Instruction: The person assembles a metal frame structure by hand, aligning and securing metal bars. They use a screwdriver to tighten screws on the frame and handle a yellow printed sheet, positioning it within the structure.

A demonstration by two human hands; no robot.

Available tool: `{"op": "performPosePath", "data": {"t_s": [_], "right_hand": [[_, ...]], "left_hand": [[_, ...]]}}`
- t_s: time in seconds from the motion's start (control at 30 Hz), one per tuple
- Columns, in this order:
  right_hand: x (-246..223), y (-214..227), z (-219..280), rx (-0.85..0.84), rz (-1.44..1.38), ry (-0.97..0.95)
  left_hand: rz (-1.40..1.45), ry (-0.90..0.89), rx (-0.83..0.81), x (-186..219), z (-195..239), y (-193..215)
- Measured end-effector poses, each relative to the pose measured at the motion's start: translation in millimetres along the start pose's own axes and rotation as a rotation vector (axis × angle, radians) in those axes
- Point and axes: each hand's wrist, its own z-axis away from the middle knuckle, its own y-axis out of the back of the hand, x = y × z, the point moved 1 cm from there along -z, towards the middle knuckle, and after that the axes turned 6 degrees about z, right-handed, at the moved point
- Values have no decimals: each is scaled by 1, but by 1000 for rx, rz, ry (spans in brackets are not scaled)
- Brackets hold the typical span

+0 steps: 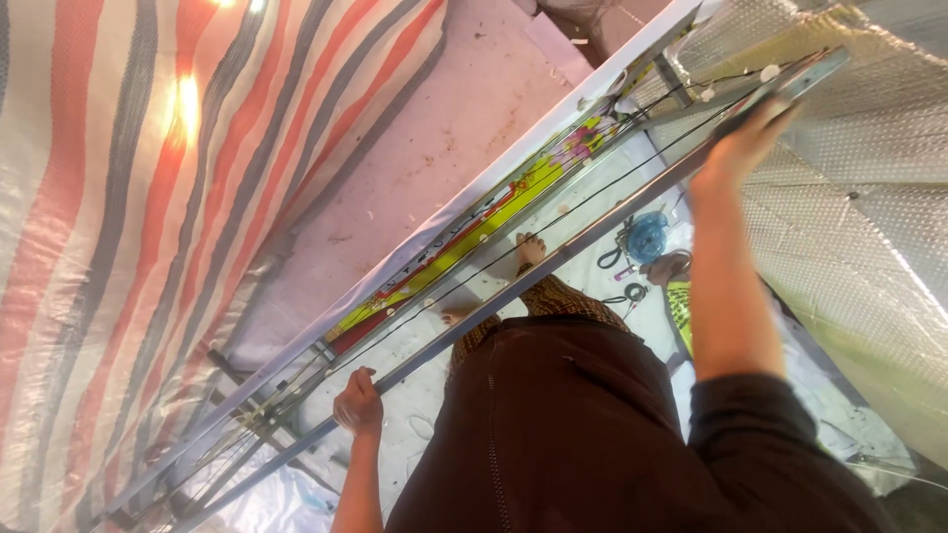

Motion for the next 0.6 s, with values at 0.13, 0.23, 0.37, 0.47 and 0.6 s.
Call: {"op": "performPosePath", "data": {"t_s": [0.13, 0.23, 0.37, 0.47, 0.6], "right_hand": [[40, 33, -95, -233, 215, 477], [26, 27, -130, -180, 268, 561], [3, 2, 56, -100, 542, 345], [107, 70, 50, -203, 658, 564], [65, 49, 2, -210, 690, 740]], "left_hand": [[-24, 64, -36, 2, 1, 2], [-27, 88, -41, 3, 0, 4], [-5, -16, 29, -2, 1, -2], [6, 27, 33, 0, 2, 4], [19, 18, 34, -1, 3, 2]]}}
